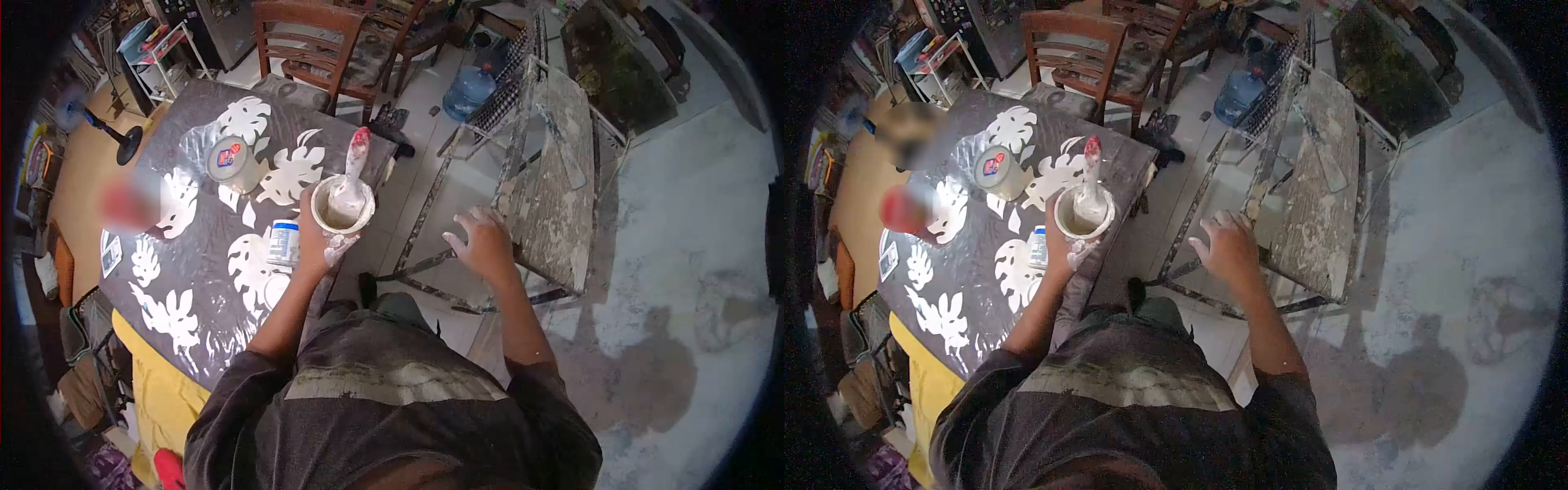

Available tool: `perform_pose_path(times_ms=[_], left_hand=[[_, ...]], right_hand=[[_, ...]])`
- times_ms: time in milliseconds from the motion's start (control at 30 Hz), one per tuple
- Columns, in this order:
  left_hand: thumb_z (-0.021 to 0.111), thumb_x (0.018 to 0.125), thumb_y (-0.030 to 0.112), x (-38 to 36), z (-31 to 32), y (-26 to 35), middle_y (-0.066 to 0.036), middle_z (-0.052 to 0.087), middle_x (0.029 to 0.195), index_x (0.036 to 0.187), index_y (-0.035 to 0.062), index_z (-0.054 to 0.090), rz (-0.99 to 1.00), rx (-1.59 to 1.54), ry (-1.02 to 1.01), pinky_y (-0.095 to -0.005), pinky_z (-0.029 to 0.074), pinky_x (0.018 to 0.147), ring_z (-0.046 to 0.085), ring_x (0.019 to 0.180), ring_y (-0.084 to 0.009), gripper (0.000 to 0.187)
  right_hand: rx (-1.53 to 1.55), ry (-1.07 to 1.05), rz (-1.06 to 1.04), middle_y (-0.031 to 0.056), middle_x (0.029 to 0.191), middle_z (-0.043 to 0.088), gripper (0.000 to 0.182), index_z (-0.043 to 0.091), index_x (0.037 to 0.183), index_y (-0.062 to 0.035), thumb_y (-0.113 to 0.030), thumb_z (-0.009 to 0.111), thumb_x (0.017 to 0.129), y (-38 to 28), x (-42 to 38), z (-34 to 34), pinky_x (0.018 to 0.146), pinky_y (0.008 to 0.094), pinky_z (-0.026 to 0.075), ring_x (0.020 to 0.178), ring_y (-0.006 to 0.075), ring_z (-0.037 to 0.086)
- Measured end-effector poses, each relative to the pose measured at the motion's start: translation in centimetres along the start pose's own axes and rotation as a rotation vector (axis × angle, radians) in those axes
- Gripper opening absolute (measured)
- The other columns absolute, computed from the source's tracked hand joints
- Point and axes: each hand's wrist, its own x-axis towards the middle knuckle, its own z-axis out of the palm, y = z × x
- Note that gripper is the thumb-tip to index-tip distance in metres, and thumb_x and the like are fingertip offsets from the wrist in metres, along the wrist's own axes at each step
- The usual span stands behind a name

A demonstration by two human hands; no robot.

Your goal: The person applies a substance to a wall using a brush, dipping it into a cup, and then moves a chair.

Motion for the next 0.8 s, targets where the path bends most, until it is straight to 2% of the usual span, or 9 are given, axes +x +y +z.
perform_pose_path(times_ms=[167,333,433,500,533,633,700,733,800], left_hand=[[0.085,0.052,0.029,0.4,-0.2,-1.8,-0.014,0.053,0.109,0.120,0.0005,0.035,0.057,0.047,0.015,-0.0355,0.041,0.089,0.054,0.102,-0.0256,0.088],[0.084,0.052,0.028,-0.4,-1.8,-0.2,-0.015,0.053,0.109,0.121,0.0013,0.034,0.034,0.052,0.055,-0.0359,0.041,0.089,0.054,0.101,-0.0263,0.089],[0.083,0.056,0.025,-1.1,-3.4,0.9,-0.016,0.053,0.111,0.121,0.0004,0.034,0.019,0.029,0.000,-0.0353,0.042,0.090,0.054,0.104,-0.0264,0.085],[0.083,0.056,0.025,-1.6,-4.3,1.3,-0.016,0.054,0.110,0.121,0.0003,0.034,0.019,0.046,0.012,-0.0353,0.042,0.089,0.054,0.103,-0.0266,0.085],[0.083,0.056,0.025,-1.7,-4.7,1.6,-0.016,0.054,0.110,0.121,0.0002,0.035,0.022,0.065,0.014,-0.0354,0.042,0.089,0.055,0.103,-0.0268,0.085],[0.084,0.055,0.024,-2.1,-5.5,2.4,-0.016,0.054,0.109,0.120,0.0003,0.036,0.040,0.103,0.039,-0.0354,0.042,0.088,0.055,0.102,-0.0280,0.084],[0.084,0.054,0.024,-2.5,-5.5,1.7,-0.016,0.054,0.108,0.119,0.0002,0.037,0.025,0.109,0.047,-0.0354,0.042,0.088,0.055,0.101,-0.0284,0.084],[0.084,0.053,0.025,-2.5,-5.5,1.5,-0.016,0.054,0.107,0.118,0.0002,0.039,0.023,0.122,0.053,-0.0355,0.043,0.087,0.055,0.101,-0.0287,0.083],[0.084,0.051,0.025,-2.9,-5.5,1.6,-0.015,0.054,0.107,0.117,0.0005,0.040,-0.004,0.098,0.096,-0.0365,0.043,0.086,0.055,0.100,-0.0301,0.083]], right_hand=[[-0.077,-0.015,-0.015,0.0147,0.103,0.058,0.038,0.063,0.100,-0.0036,-0.034,0.061,0.078,-0.1,-0.1,0.9,0.098,0.0450,0.031,0.102,0.0307,0.052],[-0.135,-0.013,0.007,0.0164,0.103,0.059,0.037,0.063,0.101,-0.0045,-0.034,0.061,0.078,-0.2,0.3,1.8,0.100,0.0441,0.028,0.100,0.0299,0.054],[-0.244,-0.050,-0.011,0.0149,0.099,0.062,0.037,0.063,0.102,-0.0056,-0.034,0.060,0.079,0.1,0.3,2.3,0.097,0.0450,0.031,0.098,0.0297,0.056],[-0.265,-0.043,-0.023,0.0142,0.087,0.065,0.036,0.063,0.102,-0.0059,-0.034,0.059,0.080,0.3,0.3,2.3,0.092,0.0434,0.035,0.090,0.0307,0.059],[-0.270,-0.045,-0.033,0.0142,0.087,0.065,0.036,0.063,0.102,-0.0059,-0.034,0.059,0.080,0.3,0.3,2.1,0.092,0.0434,0.035,0.090,0.0307,0.059],[-0.392,-0.119,0.059,0.0152,0.078,0.064,0.035,0.063,0.101,-0.0053,-0.033,0.057,0.081,0.1,0.6,1.8,0.088,0.0410,0.038,0.083,0.0318,0.060],[-0.474,-0.008,0.056,0.0178,0.072,0.063,0.033,0.063,0.100,-0.0044,-0.031,0.056,0.082,-0.1,0.7,2.1,0.084,0.0396,0.041,0.078,0.0332,0.060],[-0.479,-0.017,0.047,0.0178,0.072,0.063,0.033,0.063,0.100,-0.0044,-0.031,0.056,0.082,0.3,0.7,2.3,0.084,0.0396,0.041,0.078,0.0332,0.060],[-0.355,0.014,0.031,0.0179,0.073,0.063,0.032,0.063,0.099,-0.0038,-0.030,0.054,0.083,1.6,0.9,2.9,0.078,0.0413,0.044,0.075,0.0347,0.060]])
